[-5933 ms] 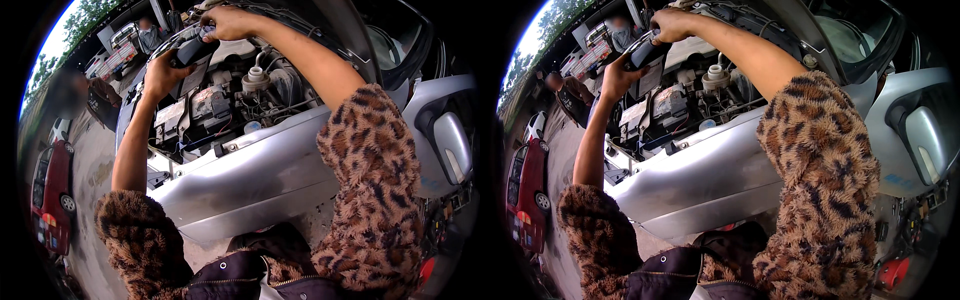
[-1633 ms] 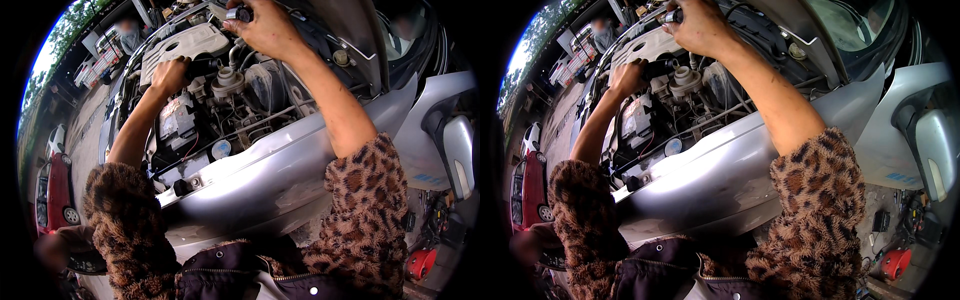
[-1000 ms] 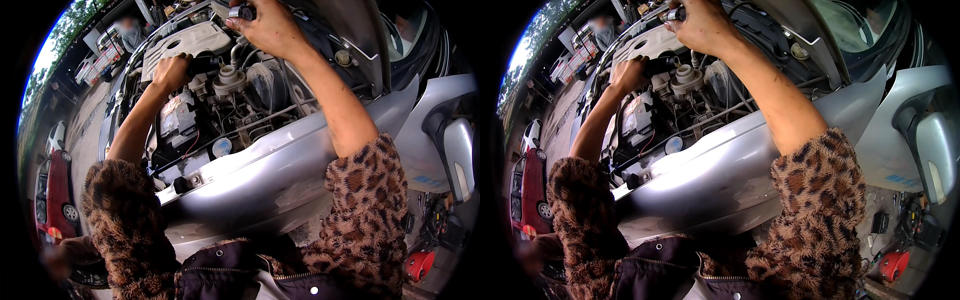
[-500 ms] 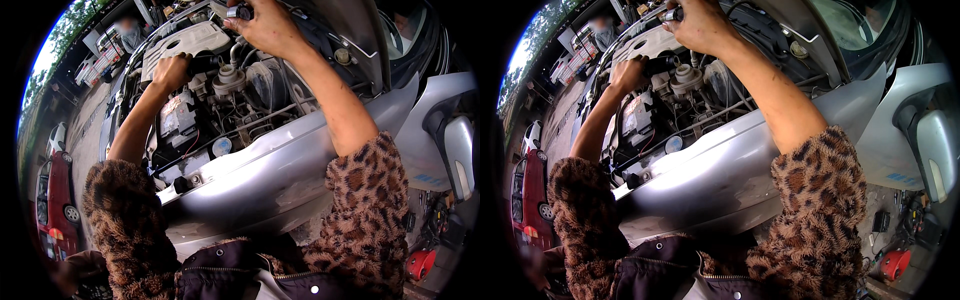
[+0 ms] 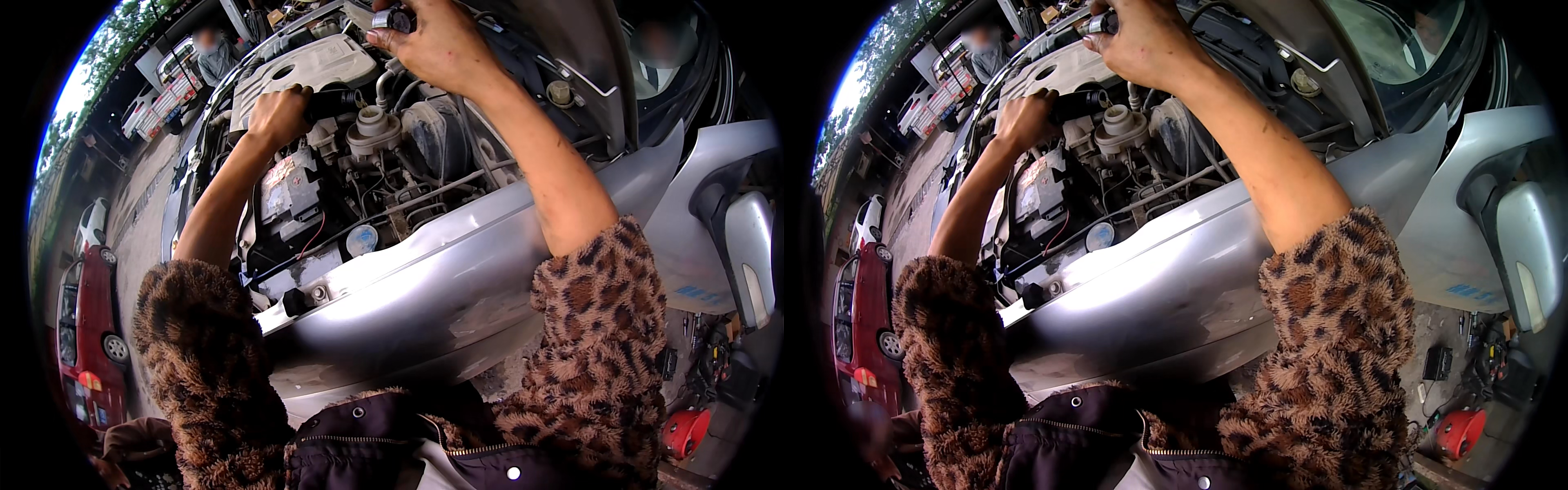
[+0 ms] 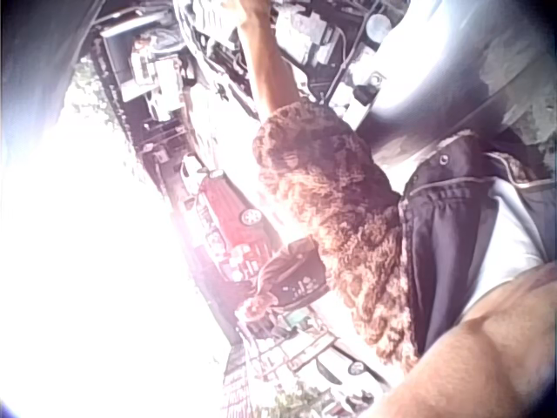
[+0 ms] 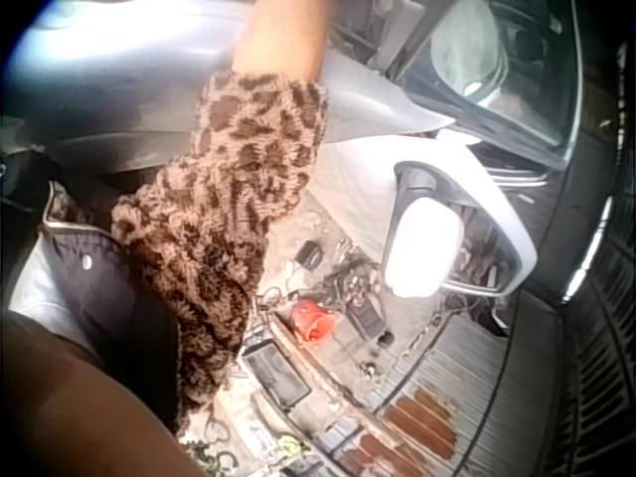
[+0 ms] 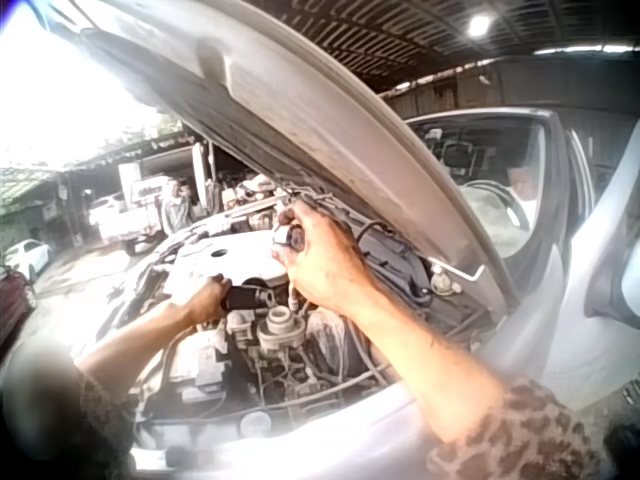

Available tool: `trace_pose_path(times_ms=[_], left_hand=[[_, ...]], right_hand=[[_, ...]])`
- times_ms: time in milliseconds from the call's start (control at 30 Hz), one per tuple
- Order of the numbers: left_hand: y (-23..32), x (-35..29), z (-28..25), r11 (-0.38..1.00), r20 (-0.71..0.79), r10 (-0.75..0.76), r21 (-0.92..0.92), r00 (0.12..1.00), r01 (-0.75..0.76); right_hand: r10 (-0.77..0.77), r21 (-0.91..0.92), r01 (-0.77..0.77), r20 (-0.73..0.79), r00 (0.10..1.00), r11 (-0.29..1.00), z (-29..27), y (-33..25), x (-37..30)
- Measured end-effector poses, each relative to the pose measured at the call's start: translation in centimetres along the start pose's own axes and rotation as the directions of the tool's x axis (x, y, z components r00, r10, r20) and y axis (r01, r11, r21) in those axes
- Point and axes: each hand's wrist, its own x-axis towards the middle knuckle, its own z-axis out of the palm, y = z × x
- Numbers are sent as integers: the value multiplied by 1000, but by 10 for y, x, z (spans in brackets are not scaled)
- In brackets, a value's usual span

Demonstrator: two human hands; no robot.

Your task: The person works on a car's front brake assembly, using a wrench to loosen and tighten bolts on the caliper. They remove the caliper, wipe the brake disc with a cloth, and reattach the caliper. The person also briefly checks the engine bay and interacts with a bystander.

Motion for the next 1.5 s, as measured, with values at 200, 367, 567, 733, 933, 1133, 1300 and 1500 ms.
trace_pose_path(times_ms=[200,367,567,733,933,1133,1300,1500], left_hand=[[-7,1,6,1000,3,1,-20,1000,-1],[-2,1,1,1000,1,-1,10,1000,1],[-3,1,1,1000,13,-2,19,1000,2],[-3,2,1,1000,-6,12,20,1000,-12],[-5,4,3,1000,4,18,13,1000,-18],[-3,4,4,1000,3,18,9,1000,-18],[-9,2,9,1000,-24,5,-15,1000,-6],[-6,3,4,1000,21,-9,8,1000,9]], right_hand=[[-29,8,29,-17,999,1000,2,2,1],[-19,24,19,-6,1000,1000,0,0,0],[-14,31,14,-19,1000,999,1,0,0],[-51,15,51,-30,998,999,3,4,1],[-14,36,15,-27,1000,999,4,3,-1],[-34,-4,34,-25,999,999,4,3,-2],[-17,19,17,-6,1000,1000,5,0,-1],[-32,-28,31,-20,999,999,5,2,0]])
